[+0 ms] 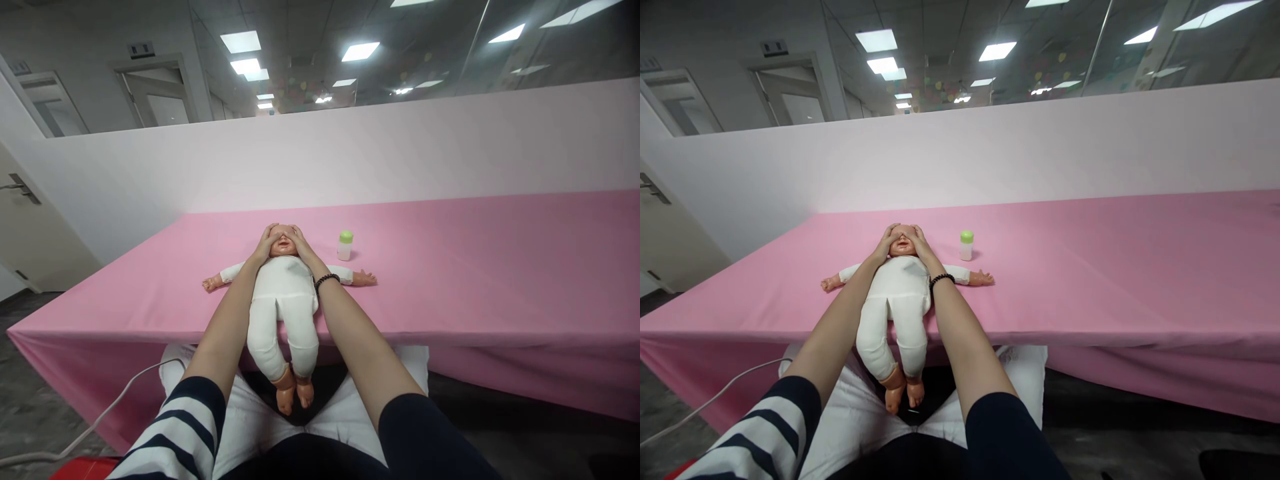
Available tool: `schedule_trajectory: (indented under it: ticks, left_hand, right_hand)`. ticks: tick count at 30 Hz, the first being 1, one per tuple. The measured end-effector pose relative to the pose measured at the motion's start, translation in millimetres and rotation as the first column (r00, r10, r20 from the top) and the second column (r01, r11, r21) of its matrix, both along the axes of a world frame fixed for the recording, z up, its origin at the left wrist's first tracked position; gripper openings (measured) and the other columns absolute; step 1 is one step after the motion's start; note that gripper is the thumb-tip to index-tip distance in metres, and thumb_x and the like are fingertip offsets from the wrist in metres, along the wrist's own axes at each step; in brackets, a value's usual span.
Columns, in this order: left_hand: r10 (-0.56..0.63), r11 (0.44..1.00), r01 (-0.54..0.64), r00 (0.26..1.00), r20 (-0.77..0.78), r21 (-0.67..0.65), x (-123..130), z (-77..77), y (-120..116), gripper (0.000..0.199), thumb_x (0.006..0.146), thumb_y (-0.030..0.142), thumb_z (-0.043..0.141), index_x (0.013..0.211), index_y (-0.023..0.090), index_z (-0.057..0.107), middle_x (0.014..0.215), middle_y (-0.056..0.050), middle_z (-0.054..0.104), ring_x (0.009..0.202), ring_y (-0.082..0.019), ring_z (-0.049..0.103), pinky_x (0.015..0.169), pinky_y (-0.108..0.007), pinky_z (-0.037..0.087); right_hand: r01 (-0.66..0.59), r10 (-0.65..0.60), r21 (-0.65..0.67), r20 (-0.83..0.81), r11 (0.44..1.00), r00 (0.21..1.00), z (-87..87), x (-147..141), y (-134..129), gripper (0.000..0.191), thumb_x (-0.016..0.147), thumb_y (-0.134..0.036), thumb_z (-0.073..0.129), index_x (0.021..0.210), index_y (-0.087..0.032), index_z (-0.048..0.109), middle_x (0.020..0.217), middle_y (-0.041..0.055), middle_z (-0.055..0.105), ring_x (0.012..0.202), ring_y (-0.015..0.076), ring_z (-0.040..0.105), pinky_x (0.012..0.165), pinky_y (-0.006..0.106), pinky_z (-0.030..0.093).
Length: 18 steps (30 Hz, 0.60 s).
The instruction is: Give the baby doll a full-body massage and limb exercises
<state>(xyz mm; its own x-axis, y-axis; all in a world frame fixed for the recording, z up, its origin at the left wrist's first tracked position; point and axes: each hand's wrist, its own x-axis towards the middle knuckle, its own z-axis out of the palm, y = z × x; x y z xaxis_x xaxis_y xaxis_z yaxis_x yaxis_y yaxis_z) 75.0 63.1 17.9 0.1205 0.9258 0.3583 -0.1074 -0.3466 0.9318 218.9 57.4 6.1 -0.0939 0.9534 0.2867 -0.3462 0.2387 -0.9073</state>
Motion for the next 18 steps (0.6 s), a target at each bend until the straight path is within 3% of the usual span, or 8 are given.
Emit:
schedule_trajectory:
  ticks: [11, 18]
  left_hand:
    - [0.014, 0.999, -0.014, 1.000, -0.014, -0.031, 0, 3.6, -5, 0.063, 0.078, 0.038, 0.068, 0.135, 0.020, 0.052, 0.130, -0.010, 0.063, 0.117, -0.027, 0.063, 0.104, -0.038, 0.050]
    - [0.035, 0.999, -0.035, 0.999, 0.001, -0.031, 2, 2.1, 1, 0.048, 0.086, 0.037, 0.059, 0.131, 0.020, 0.053, 0.133, -0.009, 0.061, 0.125, -0.024, 0.060, 0.108, -0.034, 0.047]
  right_hand:
    - [0.030, -0.030, -0.022, -0.018, 0.999, 0.999, -7.2, -2, 14, 0.056, 0.072, -0.047, 0.072, 0.123, -0.030, 0.056, 0.130, 0.0026, 0.060, 0.114, 0.0226, 0.063, 0.106, 0.038, 0.050]
    - [0.064, -0.063, 0.009, -0.047, 0.998, 0.997, -9.0, -6, 25, 0.041, 0.076, -0.050, 0.066, 0.110, -0.027, 0.059, 0.119, 0.0024, 0.063, 0.119, 0.0222, 0.059, 0.111, 0.037, 0.046]
